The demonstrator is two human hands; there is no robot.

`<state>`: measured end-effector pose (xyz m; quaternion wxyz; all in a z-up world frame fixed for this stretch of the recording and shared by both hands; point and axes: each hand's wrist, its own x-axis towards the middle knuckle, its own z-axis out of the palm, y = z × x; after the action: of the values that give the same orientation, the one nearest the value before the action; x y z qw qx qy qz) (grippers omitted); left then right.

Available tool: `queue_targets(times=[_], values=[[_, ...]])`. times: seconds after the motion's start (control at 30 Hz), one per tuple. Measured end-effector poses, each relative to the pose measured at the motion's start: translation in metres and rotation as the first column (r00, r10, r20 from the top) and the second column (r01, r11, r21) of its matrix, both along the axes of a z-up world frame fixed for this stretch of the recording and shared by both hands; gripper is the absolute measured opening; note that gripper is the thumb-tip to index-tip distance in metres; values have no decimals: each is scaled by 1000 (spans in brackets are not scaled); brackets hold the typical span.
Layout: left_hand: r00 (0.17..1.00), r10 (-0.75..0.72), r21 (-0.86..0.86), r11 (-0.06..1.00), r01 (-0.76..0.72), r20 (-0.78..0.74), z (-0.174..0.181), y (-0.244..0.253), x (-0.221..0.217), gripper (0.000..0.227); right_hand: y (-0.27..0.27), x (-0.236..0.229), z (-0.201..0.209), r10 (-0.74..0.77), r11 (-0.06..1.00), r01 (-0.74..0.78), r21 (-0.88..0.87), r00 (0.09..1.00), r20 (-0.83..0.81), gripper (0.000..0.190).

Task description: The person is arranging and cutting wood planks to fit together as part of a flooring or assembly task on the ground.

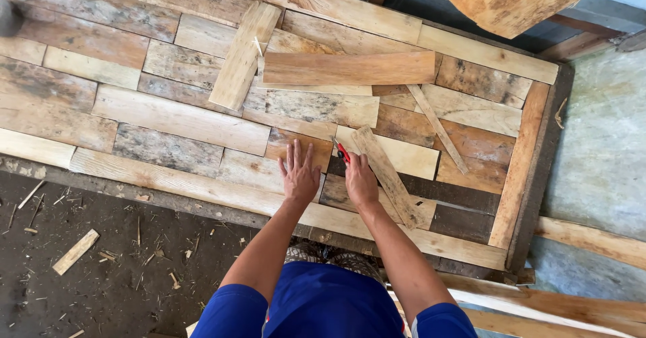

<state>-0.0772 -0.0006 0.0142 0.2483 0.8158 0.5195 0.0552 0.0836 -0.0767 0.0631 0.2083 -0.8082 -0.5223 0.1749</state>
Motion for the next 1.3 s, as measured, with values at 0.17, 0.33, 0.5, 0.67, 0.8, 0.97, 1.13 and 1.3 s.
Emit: queue_targets(times=[0.17,0.33,0.5,0.67,0.8,0.97,1.13,1.3], values=[[1000,-4,-7,1000,4,-10,0,0,0,69,2,-2,4,-34,999,33,-39,999,-26,28],[1000,2,-25,1000,-2,-6,0,0,0,68,0,0,10,-47,998,45,-50,998,-39,28],[998,-10,-23,1000,8,-66,-5,3,-1,68,-4,3,7,-56,998,56,8,998,-40,28],[991,-27,-30,999,23,-128,-5,4,0,71,-21,19,-6,-142,989,145,23,986,-84,19],[998,11,3,1000,-11,-66,-9,-2,5,65,-42,45,-18,-311,941,298,-158,949,-59,24],[991,-98,-1,995,98,-93,-12,-23,21,63,-75,69,-26,-307,952,307,0,952,12,34],[994,-86,-7,996,86,71,-13,-45,27,58,-80,68,9,-374,918,379,-120,925,61,54],[998,-40,-15,999,41,41,-12,-53,26,55,-86,72,0,-300,939,305,-161,952,53,70]])
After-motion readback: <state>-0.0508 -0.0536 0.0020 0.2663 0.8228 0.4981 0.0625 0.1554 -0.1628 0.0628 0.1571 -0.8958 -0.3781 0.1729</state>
